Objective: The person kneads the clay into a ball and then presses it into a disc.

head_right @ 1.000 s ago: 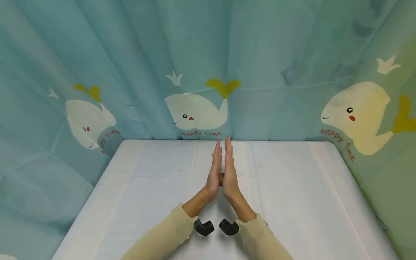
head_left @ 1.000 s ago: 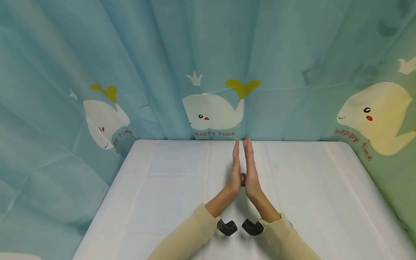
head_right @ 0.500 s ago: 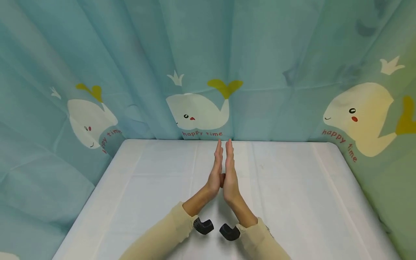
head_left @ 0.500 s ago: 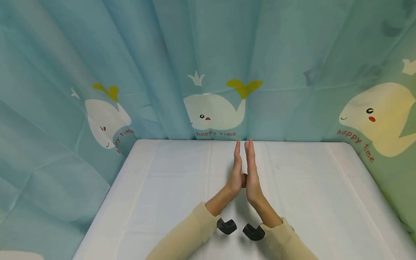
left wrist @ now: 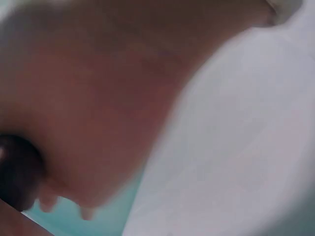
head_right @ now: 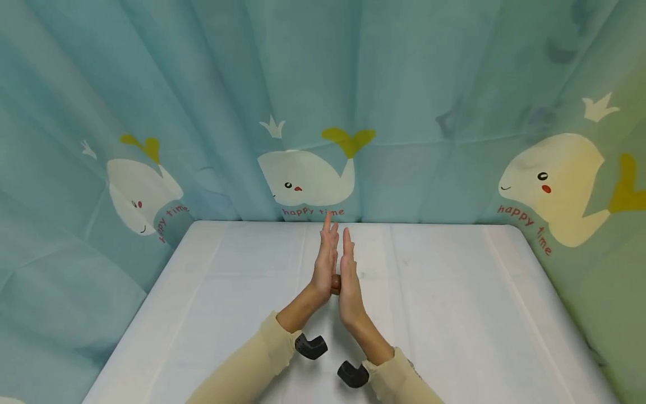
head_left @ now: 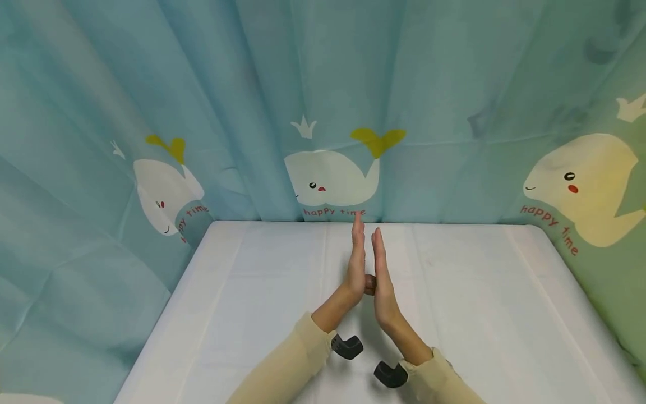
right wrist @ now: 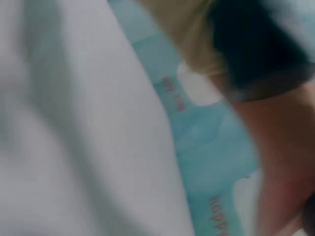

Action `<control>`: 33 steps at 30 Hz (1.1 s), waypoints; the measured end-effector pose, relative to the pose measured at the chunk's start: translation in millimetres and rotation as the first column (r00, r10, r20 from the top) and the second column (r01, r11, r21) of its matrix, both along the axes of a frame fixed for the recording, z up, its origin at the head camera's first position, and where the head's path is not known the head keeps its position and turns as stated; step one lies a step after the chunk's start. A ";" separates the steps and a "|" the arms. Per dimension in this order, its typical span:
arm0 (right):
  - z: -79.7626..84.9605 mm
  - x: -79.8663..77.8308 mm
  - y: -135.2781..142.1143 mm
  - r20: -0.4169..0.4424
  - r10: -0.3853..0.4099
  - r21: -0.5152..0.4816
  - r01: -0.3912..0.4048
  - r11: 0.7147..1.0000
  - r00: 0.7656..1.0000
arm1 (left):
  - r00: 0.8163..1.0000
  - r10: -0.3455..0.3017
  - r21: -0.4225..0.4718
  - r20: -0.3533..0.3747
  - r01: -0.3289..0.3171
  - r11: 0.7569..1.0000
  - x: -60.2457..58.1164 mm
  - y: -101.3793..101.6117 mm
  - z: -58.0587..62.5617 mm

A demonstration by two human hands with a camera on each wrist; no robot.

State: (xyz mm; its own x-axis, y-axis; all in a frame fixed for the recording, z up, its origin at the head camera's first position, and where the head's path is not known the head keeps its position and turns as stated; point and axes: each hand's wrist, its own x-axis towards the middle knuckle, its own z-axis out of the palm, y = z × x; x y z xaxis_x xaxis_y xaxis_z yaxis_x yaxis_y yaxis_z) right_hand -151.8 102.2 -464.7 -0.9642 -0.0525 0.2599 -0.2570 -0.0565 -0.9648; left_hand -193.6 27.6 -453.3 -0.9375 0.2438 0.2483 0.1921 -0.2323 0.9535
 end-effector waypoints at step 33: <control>-10.3 -2.0 1.0 0.019 0.012 0.008 -0.012 1.000 1.000 | 0.994 0.013 0.064 0.106 -0.020 0.998 9.4 -4.3 -3.8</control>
State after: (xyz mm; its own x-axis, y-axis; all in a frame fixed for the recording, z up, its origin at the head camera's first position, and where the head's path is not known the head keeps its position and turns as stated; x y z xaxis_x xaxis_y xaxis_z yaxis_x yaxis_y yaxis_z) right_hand -153.8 103.1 -475.0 -0.9682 -0.0658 0.2413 -0.2381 -0.0520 -0.9698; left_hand -184.2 23.2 -457.1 -0.9630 0.2145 0.1632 0.0961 -0.2924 0.9515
